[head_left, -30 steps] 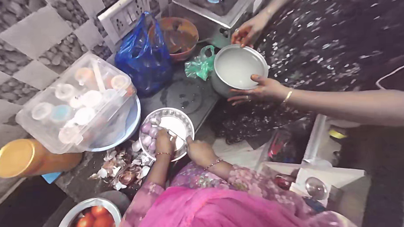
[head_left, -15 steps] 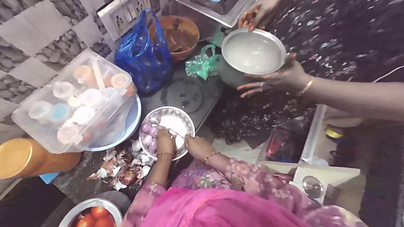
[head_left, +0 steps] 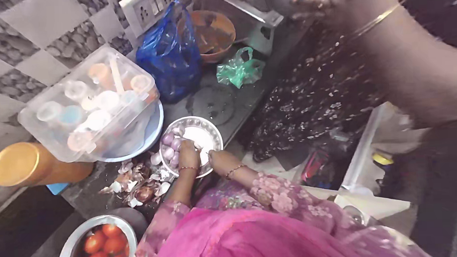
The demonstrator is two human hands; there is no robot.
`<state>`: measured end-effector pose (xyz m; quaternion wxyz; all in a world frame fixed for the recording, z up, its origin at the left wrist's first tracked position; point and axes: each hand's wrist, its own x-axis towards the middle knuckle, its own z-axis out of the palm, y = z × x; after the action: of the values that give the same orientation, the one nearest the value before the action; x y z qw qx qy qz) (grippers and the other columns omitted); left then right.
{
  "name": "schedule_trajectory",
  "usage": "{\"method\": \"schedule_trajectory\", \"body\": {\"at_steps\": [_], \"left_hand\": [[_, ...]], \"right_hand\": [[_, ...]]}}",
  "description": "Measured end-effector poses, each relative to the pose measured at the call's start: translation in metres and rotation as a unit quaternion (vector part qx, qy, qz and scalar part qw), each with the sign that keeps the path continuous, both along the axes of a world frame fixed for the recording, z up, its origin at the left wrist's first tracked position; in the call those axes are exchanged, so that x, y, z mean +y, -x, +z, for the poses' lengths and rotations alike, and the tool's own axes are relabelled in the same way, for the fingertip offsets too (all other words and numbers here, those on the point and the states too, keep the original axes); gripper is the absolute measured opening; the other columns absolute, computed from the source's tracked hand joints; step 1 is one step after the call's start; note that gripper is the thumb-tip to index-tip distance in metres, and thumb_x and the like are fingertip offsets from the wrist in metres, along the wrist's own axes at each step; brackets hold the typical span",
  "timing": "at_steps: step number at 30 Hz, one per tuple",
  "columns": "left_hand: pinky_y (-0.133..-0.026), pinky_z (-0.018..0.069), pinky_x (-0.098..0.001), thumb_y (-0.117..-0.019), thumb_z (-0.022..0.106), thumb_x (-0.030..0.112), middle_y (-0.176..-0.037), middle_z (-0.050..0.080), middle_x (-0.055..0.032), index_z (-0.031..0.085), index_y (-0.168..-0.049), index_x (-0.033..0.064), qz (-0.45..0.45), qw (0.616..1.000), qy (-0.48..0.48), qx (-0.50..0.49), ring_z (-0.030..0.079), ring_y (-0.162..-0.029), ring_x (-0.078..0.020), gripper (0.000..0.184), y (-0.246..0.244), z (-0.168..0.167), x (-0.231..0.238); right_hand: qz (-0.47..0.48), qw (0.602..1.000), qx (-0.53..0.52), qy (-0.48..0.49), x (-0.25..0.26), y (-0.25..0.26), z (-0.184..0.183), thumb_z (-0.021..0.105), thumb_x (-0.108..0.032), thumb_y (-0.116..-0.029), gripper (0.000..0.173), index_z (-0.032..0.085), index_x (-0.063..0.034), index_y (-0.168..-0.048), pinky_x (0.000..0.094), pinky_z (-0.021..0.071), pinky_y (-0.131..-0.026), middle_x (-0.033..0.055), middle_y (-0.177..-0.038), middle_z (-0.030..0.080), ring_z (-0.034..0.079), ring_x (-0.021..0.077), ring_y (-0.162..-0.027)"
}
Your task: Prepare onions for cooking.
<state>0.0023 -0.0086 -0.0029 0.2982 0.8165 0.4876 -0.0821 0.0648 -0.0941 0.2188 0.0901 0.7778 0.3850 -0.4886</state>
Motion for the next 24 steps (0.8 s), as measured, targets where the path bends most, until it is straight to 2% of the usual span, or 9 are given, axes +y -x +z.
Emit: {"method": "schedule_trajectory", "body": {"at_steps": [1, 2, 3, 4, 8, 13, 17, 20, 24], "left_hand": [[-0.110, 0.0446, -0.0513, -0.1002, 0.063, 0.019, -0.140, 0.054, -0.0251, 0.058, -0.131, -0.0044, -0.001, 1.000, 0.004, -0.002, 0.054, -0.131, -0.0384, 0.039, -0.002, 0.000, 0.000], [-0.110, 0.0441, -0.0516, -0.1004, 0.063, 0.020, -0.141, 0.054, -0.0245, 0.058, -0.132, -0.0038, -0.002, 1.000, 0.008, 0.001, 0.054, -0.132, -0.0381, 0.040, -0.002, -0.001, 0.000], [-0.111, 0.0436, -0.0520, -0.1009, 0.063, 0.022, -0.142, 0.054, -0.0245, 0.058, -0.133, -0.0038, -0.007, 1.000, 0.008, 0.006, 0.053, -0.133, -0.0380, 0.041, -0.001, -0.001, -0.001], [-0.112, 0.0428, -0.0519, -0.1013, 0.063, 0.022, -0.142, 0.054, -0.0248, 0.057, -0.133, -0.0045, -0.013, 1.000, 0.005, 0.007, 0.053, -0.134, -0.0382, 0.041, -0.001, -0.002, -0.002], [-0.112, 0.0423, -0.0510, -0.1020, 0.062, 0.023, -0.142, 0.054, -0.0240, 0.057, -0.133, -0.0043, -0.021, 1.000, 0.006, 0.008, 0.052, -0.134, -0.0380, 0.042, -0.002, -0.002, 0.000], [-0.112, 0.0416, -0.0515, -0.1000, 0.066, 0.025, -0.140, 0.055, -0.0250, 0.058, -0.132, -0.0052, -0.029, 0.999, 0.018, -0.005, 0.053, -0.133, -0.0388, 0.044, -0.001, -0.002, 0.003], [-0.112, 0.0423, -0.0497, -0.1010, 0.064, 0.027, -0.139, 0.056, -0.0235, 0.058, -0.132, -0.0042, -0.040, 0.999, 0.018, 0.005, 0.054, -0.132, -0.0364, 0.044, -0.001, 0.001, 0.004], [-0.112, 0.0421, -0.0497, -0.1004, 0.065, 0.027, -0.138, 0.057, -0.0225, 0.059, -0.131, -0.0036, -0.043, 0.999, 0.020, 0.001, 0.055, -0.131, -0.0359, 0.043, 0.000, 0.001, 0.003], [-0.114, 0.0404, -0.0511, -0.1004, 0.065, 0.027, -0.139, 0.057, -0.0240, 0.058, -0.133, -0.0038, -0.053, 0.999, 0.013, 0.002, 0.052, -0.134, -0.0382, 0.045, -0.001, 0.001, 0.002]], "right_hand": [[0.008, 0.999, -0.029, -0.037, -0.005, -0.011, -0.072, 0.032, -0.019, -0.1126, 0.042, 0.050, 0.0035, -0.143, 0.0539, 0.0444, -0.108, 0.0269, -0.139, 0.058, 0.057, 0.0404, -0.131], [0.015, 0.994, -0.060, -0.085, -0.012, -0.018, -0.133, 0.034, -0.024, -0.1114, 0.039, 0.056, -0.0016, -0.136, 0.0569, 0.0507, -0.097, 0.0247, -0.128, 0.064, 0.064, 0.0407, -0.120], [0.018, 0.993, -0.062, -0.097, -0.014, -0.023, -0.168, 0.036, -0.026, -0.1108, 0.038, 0.056, -0.0044, -0.134, 0.0590, 0.0523, -0.093, 0.0237, -0.124, 0.066, 0.065, 0.0413, -0.116], [0.020, 0.995, -0.049, -0.081, -0.013, -0.026, -0.180, 0.036, -0.026, -0.1108, 0.037, 0.055, -0.0055, -0.135, 0.0600, 0.0520, -0.093, 0.0236, -0.124, 0.065, 0.065, 0.0416, -0.116], [0.025, 0.997, -0.041, -0.054, -0.015, -0.028, -0.174, 0.036, -0.026, -0.1108, 0.039, 0.053, -0.0067, -0.139, 0.0600, 0.0496, -0.097, 0.0230, -0.128, 0.064, 0.062, 0.0408, -0.122], [0.050, 0.996, -0.060, -0.041, -0.020, -0.029, -0.166, 0.034, -0.027, -0.1115, 0.040, 0.053, -0.0062, -0.140, 0.0606, 0.0501, -0.095, 0.0240, -0.128, 0.064, 0.063, 0.0419, -0.120], [0.063, 0.994, -0.081, -0.029, -0.024, -0.026, -0.161, 0.035, -0.026, -0.1114, 0.041, 0.050, -0.0084, -0.145, 0.0610, 0.0512, -0.094, 0.0249, -0.127, 0.065, 0.063, 0.0437, -0.120], [0.075, 0.992, -0.097, -0.029, -0.027, -0.024, -0.158, 0.036, -0.023, -0.1110, 0.039, 0.049, -0.0087, -0.145, 0.0609, 0.0521, -0.091, 0.0255, -0.124, 0.066, 0.065, 0.0450, -0.116], [0.105, 0.988, -0.116, -0.013, -0.029, -0.026, -0.150, 0.038, -0.014, -0.1097, 0.037, 0.048, -0.0041, -0.144, 0.0598, 0.0524, -0.091, 0.0276, -0.125, 0.064, 0.064, 0.0464, -0.117]]}}
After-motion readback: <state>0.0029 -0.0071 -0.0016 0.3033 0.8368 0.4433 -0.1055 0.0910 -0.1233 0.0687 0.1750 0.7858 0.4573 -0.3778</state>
